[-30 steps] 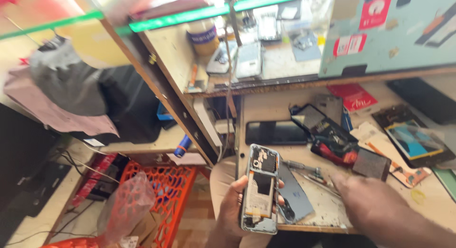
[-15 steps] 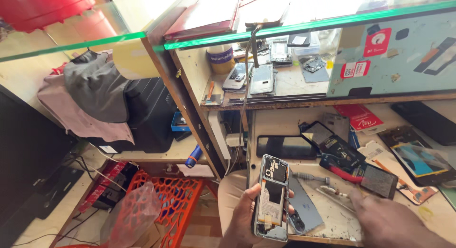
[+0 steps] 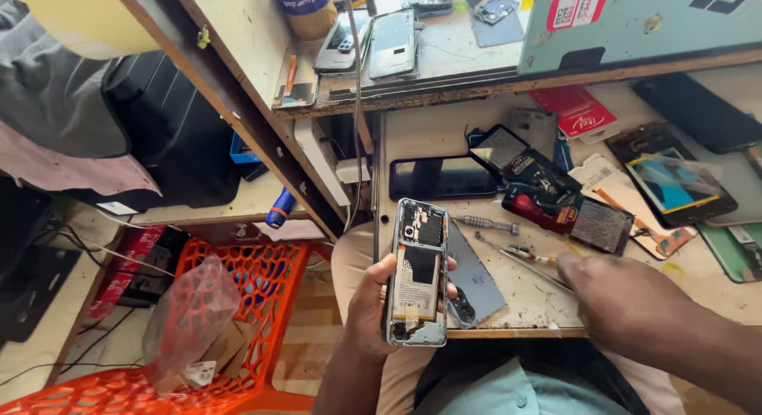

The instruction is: The person uses a screwdriver to remove screws from a smartphone's internal frame and then uses a metal spudger to pry and separate the phone's back cover from the chassis. The person continues to work on the internal components of the device.

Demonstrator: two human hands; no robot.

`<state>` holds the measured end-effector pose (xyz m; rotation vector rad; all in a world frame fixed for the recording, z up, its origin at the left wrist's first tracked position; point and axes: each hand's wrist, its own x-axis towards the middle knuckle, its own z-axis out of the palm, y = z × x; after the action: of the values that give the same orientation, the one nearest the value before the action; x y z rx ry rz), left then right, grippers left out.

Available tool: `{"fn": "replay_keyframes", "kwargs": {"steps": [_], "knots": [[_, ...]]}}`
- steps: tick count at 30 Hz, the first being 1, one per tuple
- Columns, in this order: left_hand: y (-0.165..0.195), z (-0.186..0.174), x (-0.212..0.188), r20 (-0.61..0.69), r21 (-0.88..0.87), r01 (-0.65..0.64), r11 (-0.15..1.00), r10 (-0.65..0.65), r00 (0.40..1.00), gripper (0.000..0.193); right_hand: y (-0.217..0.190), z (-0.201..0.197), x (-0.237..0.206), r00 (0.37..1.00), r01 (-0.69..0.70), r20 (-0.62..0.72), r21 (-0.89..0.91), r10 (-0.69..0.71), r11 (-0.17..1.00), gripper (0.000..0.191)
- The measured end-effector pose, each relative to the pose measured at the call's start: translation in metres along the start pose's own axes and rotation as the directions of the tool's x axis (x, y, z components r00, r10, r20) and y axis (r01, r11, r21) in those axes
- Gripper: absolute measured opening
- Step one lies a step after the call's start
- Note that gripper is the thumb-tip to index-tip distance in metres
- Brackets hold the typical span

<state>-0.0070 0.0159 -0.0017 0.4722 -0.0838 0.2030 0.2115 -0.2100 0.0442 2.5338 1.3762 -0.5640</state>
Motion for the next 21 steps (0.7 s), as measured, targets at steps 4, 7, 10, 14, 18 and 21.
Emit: {"fn": "replay_keyframes", "kwargs": {"steps": [4,7,10,14,18,21], "knots": [[0.001,0.001,-0.002,-0.014,0.002,0.012,1.000,-0.012,1.000,0.062,0.011,0.022,0.004,0.997,0.057,-0.041,-0.019,-0.058,0.998,0.056],[0.000,0.002,-0.006,0.010,0.020,-0.007,1.000,0.007,1.000,0.063,0.026,0.033,0.007,0.965,0.160,-0.219,0.061,-0.143,0.985,0.056],[0.000,0.004,-0.009,0.041,-0.039,0.060,0.997,-0.058,0.997,0.069,0.043,0.026,0.016,0.997,0.060,0.033,0.108,-0.064,0.992,0.029],[0.000,0.012,-0.010,0.046,-0.117,0.182,0.976,-0.178,0.983,0.073,0.038,-0.002,0.022,0.991,0.032,0.043,0.847,-0.128,0.530,0.023],[0.000,0.025,-0.010,-0.001,-0.270,0.344,0.899,-0.358,0.934,0.073,-0.001,-0.036,0.015,0.928,0.373,-0.348,0.857,-0.135,0.355,0.017],[0.003,0.032,-0.015,0.013,-0.251,0.324,0.912,-0.331,0.943,0.060,-0.038,-0.054,0.026,0.893,0.445,-0.443,0.837,-0.082,0.319,0.012]]}}
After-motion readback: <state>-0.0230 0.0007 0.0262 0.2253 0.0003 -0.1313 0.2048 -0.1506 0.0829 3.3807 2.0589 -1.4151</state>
